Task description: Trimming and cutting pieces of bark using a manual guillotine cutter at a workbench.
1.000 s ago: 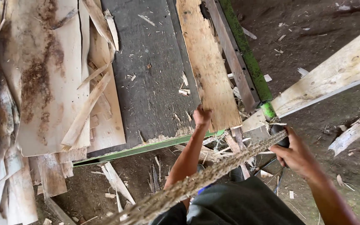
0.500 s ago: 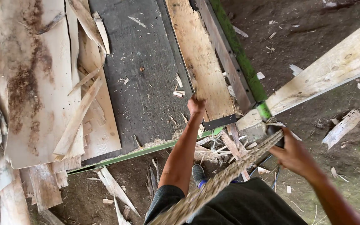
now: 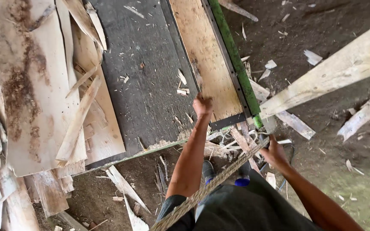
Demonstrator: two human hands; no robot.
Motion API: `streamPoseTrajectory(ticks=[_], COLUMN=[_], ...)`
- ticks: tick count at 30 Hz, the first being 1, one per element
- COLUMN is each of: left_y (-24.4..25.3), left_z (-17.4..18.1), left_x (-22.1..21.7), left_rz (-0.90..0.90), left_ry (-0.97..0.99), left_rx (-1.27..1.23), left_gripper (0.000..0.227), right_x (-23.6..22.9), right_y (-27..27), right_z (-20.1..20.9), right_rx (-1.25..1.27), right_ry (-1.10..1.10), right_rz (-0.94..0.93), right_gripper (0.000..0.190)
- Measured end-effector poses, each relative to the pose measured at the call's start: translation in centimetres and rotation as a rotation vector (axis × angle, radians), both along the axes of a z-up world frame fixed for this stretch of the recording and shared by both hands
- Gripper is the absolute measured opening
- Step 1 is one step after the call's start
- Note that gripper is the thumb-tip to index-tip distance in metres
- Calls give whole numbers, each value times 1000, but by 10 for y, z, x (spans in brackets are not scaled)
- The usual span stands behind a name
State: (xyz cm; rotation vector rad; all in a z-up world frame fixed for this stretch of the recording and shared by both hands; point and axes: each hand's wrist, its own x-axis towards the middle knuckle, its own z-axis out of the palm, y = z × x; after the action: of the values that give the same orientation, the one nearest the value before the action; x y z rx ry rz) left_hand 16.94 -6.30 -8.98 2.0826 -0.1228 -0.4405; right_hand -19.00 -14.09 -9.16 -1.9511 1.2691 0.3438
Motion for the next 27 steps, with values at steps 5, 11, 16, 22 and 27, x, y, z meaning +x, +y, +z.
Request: streamPoseTrajectory(ticks=[5,11,16,22,27], left_y=[7,52,144,282,386], left_z=[7,-28,90,37,55], left_x=[-2,21,-6,5,21], left_rz=[28,-46,-90,-168,-258], left_ry=[93,192,315,416,483], left_rx=[-56,-326,-68,14,251], left_gripper=[26,35,65,73,69], right_x=[5,2,19,11,16], right_y=[-2,4,3,-8,-13], right_z=[89,144,199,228,254], right_rx=[81,-23,-81,-65,-303], right_ry=[-225,-249,-209,-160,-214], right_rz=[-40,-10,60,183,545], right_gripper=[72,70,67,70,70])
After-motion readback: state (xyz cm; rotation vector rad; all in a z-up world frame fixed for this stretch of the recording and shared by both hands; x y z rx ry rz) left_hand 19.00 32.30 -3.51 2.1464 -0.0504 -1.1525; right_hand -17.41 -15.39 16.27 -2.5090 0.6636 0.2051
